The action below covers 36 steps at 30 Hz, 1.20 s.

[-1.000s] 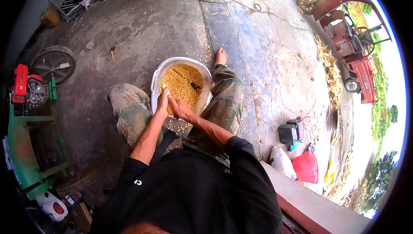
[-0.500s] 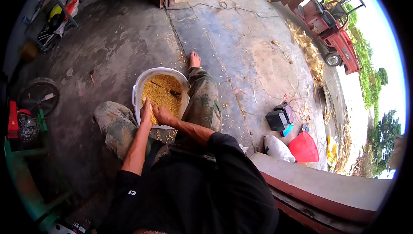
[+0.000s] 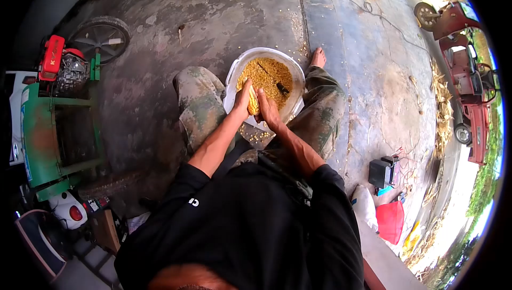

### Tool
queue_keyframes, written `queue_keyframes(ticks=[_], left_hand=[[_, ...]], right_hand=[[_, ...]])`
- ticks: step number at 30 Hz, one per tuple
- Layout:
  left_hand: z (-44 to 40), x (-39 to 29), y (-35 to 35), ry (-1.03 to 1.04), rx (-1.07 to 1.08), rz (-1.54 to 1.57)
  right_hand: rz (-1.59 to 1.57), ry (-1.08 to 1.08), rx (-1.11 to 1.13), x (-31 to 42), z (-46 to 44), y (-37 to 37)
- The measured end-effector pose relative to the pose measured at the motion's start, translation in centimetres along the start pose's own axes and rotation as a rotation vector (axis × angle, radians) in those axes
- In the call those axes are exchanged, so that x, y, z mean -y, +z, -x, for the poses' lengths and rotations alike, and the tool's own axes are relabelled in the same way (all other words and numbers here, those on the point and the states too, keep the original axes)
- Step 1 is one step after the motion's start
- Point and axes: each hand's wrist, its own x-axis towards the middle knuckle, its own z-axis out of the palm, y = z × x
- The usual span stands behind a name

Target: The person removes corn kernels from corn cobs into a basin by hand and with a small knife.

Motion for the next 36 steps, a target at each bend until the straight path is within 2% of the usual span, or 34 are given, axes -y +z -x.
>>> queue_keyframes(ticks=[1, 3, 4, 7, 10, 14, 16, 20, 22, 25, 28, 32, 34, 35, 36], left_hand=[[-0.2, 0.1, 0.0, 0.001, -0.007, 0.004], [0.0, 0.0, 0.6, 0.148, -0.152, -0.069], [0.2, -0.3, 0.4, 0.138, -0.191, -0.199], [0.5, -0.2, 0.6, 0.189, -0.239, -0.222], [0.5, -0.3, 0.5, 0.077, -0.192, -0.208], [1.7, -0.9, 1.5, 0.128, -0.239, -0.203], [1.0, -0.8, 1.0, 0.047, -0.212, -0.198], [0.5, -0.3, 0.7, 0.040, -0.201, -0.220], [0.9, -0.7, 1.2, -0.036, -0.128, -0.164], [0.8, -0.5, 1.1, -0.007, -0.088, -0.104], [0.7, -0.4, 1.2, -0.034, -0.149, -0.076], [-0.1, 0.0, 0.4, -0.086, -0.061, -0.024], [-0.3, 0.4, 0.6, -0.005, -0.117, 0.023], [-0.7, 0.6, 0.4, -0.006, -0.117, 0.023], [-1.0, 0.8, 0.1, 0.000, -0.193, -0.104]], right_hand=[[0.108, -0.031, 0.045, 0.8, 0.6, 0.0], [0.181, -0.043, 0.016, 0.2, 0.5, 0.7], [0.250, -0.059, -0.021, -0.1, 0.4, 1.0], [0.275, -0.070, -0.009, -0.5, 0.2, 0.9], [0.257, -0.089, -0.005, -0.3, 0.4, 0.9], [0.223, -0.048, 0.044, -1.0, -0.3, 0.7], [0.216, -0.016, -0.015, -0.7, -0.2, 0.9], [0.184, 0.006, -0.022, -2.0, -1.3, 0.3], [0.082, 0.001, -0.098, -2.5, -1.7, 0.1], [0.046, -0.040, -0.088, -1.6, -0.8, 0.3], [-0.077, -0.037, -0.110, -2.6, -1.3, 0.2], [-0.083, 0.034, -0.077, -0.9, -0.5, 0.1], [0.156, -0.043, -0.072, -0.5, -0.2, 0.6], [0.155, -0.041, -0.072, -0.7, -0.3, 0.8], [0.194, -0.055, -0.109, -1.1, -0.5, 1.2]])
